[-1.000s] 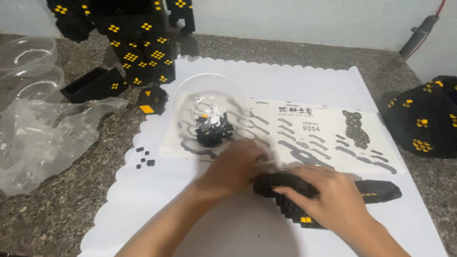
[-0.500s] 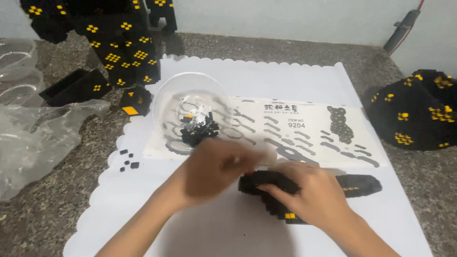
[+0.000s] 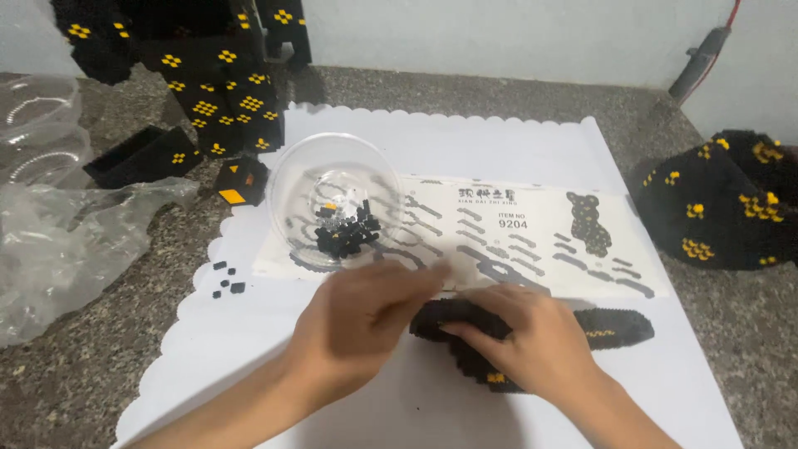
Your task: Assembling a micro-block toy figure by following a manual
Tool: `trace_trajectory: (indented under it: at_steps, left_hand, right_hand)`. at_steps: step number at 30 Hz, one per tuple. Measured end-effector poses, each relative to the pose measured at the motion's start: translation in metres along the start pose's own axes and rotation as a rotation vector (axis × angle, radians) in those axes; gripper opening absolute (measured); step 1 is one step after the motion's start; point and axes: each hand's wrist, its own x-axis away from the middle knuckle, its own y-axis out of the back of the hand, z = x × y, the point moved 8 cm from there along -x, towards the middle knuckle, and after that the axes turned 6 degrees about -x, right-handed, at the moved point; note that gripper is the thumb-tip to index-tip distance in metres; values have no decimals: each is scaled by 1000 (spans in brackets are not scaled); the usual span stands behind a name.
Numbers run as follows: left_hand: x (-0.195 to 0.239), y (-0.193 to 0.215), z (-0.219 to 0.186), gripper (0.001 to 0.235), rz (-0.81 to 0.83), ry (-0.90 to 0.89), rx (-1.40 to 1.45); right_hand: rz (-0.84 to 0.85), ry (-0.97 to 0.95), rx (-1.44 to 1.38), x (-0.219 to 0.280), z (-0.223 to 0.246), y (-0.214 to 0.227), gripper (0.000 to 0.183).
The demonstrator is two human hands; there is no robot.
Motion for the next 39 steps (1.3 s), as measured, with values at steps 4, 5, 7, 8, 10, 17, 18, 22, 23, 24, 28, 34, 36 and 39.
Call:
trace_trajectory:
  at_steps: [4,5,7,8,10,17,18,22,23,24,28,34,36,39]
  left_hand:
    - [7,-21,26,34,254,250,-126]
    - [2,-6,13,26,114,153,-54]
    - [0,10,0,19,-25,52,13]
    - [2,-3,13,27,149,217,-101]
    - [8,-13,25,36,321,376,-218]
    - [-1,-9,4,30,209,261,-192]
    - [-4,0,-10,26,50,106,-30]
    - [2,-21,7,44,498,464,-359]
    - [-1,-17,3,36,400,448,-252]
    - [-3,-13,-1,30,307,429,-147]
    - [3,-15,5,41,536,589,-320]
    - [6,-6,11,38,452,597,-334]
    - [4,-1,10,33,251,500,-61]
    - [5,0,14,32,273,470,-218]
  right_hand:
    - [-57,135,-21,0,8,3,28]
    - [-23,17,-13,0,3,2,29]
    - [7,-96,-7,-1,-4,1,29]
    - [-10,-20,-34,-1,0,2,28]
    - [-30,61,-58,-1,5,4,27]
    - [19,-48,-25,-1,-2,2,28]
    - [33,-118,-14,0,-5,2,28]
    - [24,-65,-50,-1,0,2,19]
    - [33,-83,-26,-1,0,2,24]
    - [41,-104,-5,-1,-1,2,32]
    - [42,-30,-1,-3,-1,0,22]
    - [84,-111,-13,-3,1,3,24]
    - [121,-179,27,-2,-1,3,25]
    - [-8,111,-12,-2,3,0,23]
